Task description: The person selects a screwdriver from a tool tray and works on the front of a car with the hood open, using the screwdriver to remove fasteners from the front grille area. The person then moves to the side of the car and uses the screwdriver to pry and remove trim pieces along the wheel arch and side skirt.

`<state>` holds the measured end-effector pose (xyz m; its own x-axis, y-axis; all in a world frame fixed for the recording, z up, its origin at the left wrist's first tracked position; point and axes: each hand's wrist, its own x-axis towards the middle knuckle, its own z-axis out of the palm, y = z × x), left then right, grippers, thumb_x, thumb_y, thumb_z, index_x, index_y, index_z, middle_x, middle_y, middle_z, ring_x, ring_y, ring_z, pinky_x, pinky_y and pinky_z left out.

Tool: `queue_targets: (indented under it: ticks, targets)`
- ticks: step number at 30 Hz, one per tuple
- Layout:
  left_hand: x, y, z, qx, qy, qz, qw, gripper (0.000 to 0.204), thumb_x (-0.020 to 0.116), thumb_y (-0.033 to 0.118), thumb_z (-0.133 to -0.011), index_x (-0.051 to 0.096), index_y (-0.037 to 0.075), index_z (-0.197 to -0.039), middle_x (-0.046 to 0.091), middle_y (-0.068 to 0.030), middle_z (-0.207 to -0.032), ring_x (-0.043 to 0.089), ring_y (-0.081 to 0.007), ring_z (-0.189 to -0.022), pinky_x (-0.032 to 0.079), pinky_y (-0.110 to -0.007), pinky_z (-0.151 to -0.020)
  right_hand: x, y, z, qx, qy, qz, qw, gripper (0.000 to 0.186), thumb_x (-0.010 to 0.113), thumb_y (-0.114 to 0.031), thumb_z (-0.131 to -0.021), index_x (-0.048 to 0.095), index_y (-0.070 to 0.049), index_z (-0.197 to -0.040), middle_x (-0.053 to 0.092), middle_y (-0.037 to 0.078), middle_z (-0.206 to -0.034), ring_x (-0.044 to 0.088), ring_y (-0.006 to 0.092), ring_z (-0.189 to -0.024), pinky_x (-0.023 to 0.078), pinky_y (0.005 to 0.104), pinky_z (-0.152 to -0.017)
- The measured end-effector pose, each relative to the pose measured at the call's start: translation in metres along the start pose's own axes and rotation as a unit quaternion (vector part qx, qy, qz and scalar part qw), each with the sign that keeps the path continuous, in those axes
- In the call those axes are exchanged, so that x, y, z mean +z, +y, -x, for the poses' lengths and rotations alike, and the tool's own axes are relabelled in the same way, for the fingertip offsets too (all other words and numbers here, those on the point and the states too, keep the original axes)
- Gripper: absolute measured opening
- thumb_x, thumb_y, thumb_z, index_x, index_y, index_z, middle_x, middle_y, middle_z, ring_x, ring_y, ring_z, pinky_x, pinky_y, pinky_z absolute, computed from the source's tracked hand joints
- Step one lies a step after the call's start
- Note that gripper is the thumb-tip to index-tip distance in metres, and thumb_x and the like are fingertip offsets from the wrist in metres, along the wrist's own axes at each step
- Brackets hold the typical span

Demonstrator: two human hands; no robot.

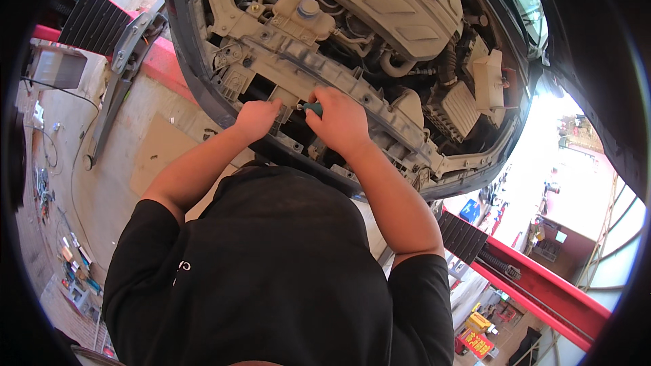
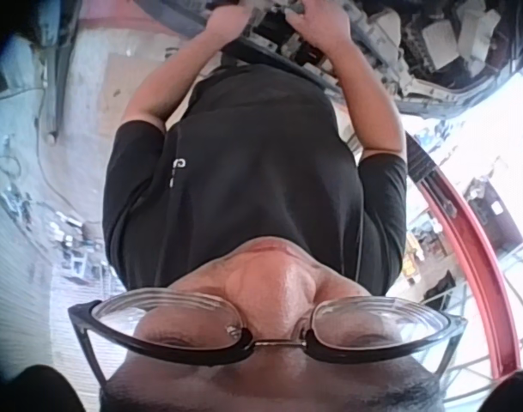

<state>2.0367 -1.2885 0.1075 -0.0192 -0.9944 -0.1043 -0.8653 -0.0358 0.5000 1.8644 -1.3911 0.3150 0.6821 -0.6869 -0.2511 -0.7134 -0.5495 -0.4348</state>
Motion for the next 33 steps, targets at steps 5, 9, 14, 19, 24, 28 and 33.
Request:
queue_targets:
  ticks: [5, 9, 14, 19, 24, 28, 33]
  targets:
    - [-0.024, 0.004, 0.01, -0.01, 0.009, 0.084, 0.996, 0.022, 0.061, 0.017, -0.092, 0.049, 0.005, -0.106, 0.065, -0.0166, -0.079, 0.065, -0.0388, -0.079, 0.05, -0.05, -0.067, -0.004, 0.005, 0.006, 0.07, 0.009, -0.084, 0.994, 0.024, 0.067, -0.025, -0.086, 0.063, -0.008, -0.103, 0.067, 0.012, -0.104, 0.066, 0.032, -0.094, 0.051, 0.0427, -0.08]
    - [-0.061, 0.01, 0.046, 0.017, -0.005, 0.321, 0.947, 0.023, 0.064, 0.014, -0.094, 0.048, 0.006, -0.109, 0.057, -0.0094, -0.078, 0.061, -0.0282, -0.071, 0.049, -0.043, -0.066, -0.006, -0.001, 0.002, 0.091, 0.042, -0.163, 0.981, 0.026, 0.067, -0.025, -0.087, 0.065, -0.006, -0.106, 0.067, 0.014, -0.104, 0.066, 0.0314, -0.092, 0.052, 0.0414, -0.079]
    - [-0.087, -0.001, 0.11, -0.154, -0.183, 0.745, 0.622, 0.022, 0.063, 0.019, -0.1, 0.046, 0.011, -0.112, 0.047, -0.0001, -0.077, 0.05, -0.0132, -0.071, 0.046, -0.032, -0.068, 0.022, -0.017, -0.027, -0.004, 0.072, -0.187, 0.98, 0.027, 0.068, -0.026, -0.088, 0.067, -0.005, -0.105, 0.065, 0.016, -0.102, 0.065, 0.0341, -0.09, 0.051, 0.0418, -0.077]
    - [-0.082, 0.003, 0.154, -0.104, -0.171, 0.833, 0.516, 0.027, 0.065, 0.026, -0.099, 0.047, 0.012, -0.112, 0.047, 0.0, -0.077, 0.048, -0.0127, -0.07, 0.047, -0.032, -0.071, 0.051, -0.045, -0.061, -0.049, 0.047, -0.164, 0.984, 0.027, 0.067, -0.026, -0.088, 0.068, -0.005, -0.104, 0.064, 0.016, -0.101, 0.065, 0.0364, -0.093, 0.051, 0.0444, -0.079]
    - [-0.085, 0.004, 0.179, -0.089, -0.171, 0.837, 0.512, 0.03, 0.068, 0.026, -0.097, 0.05, 0.009, -0.113, 0.052, -0.0017, -0.083, 0.053, -0.0143, -0.075, 0.048, -0.032, -0.076, 0.065, -0.054, -0.078, -0.034, 0.009, -0.152, 0.988, 0.029, 0.067, -0.029, -0.088, 0.068, -0.005, -0.105, 0.066, 0.017, -0.103, 0.066, 0.0365, -0.094, 0.052, 0.0445, -0.082]
    - [-0.084, -0.007, 0.19, -0.07, -0.189, 0.825, 0.529, 0.029, 0.069, 0.024, -0.096, 0.052, 0.008, -0.114, 0.056, -0.0027, -0.091, 0.058, -0.0159, -0.083, 0.049, -0.033, -0.081, 0.054, -0.065, -0.089, 0.033, -0.025, -0.134, 0.99, 0.039, 0.066, -0.039, -0.09, 0.07, -0.003, -0.105, 0.071, 0.02, -0.095, 0.068, 0.0371, -0.09, 0.053, 0.0443, -0.08]
    - [-0.107, -0.009, 0.192, -0.04, -0.242, 0.76, 0.602, 0.024, 0.068, 0.02, -0.097, 0.054, 0.006, -0.111, 0.055, -0.0012, -0.095, 0.056, -0.0115, -0.087, 0.048, -0.029, -0.08, 0.049, -0.089, -0.103, 0.029, -0.051, -0.068, 0.996, 0.043, 0.065, -0.044, -0.091, 0.07, -0.003, -0.105, 0.072, 0.02, -0.092, 0.069, 0.0374, -0.088, 0.054, 0.0446, -0.079]
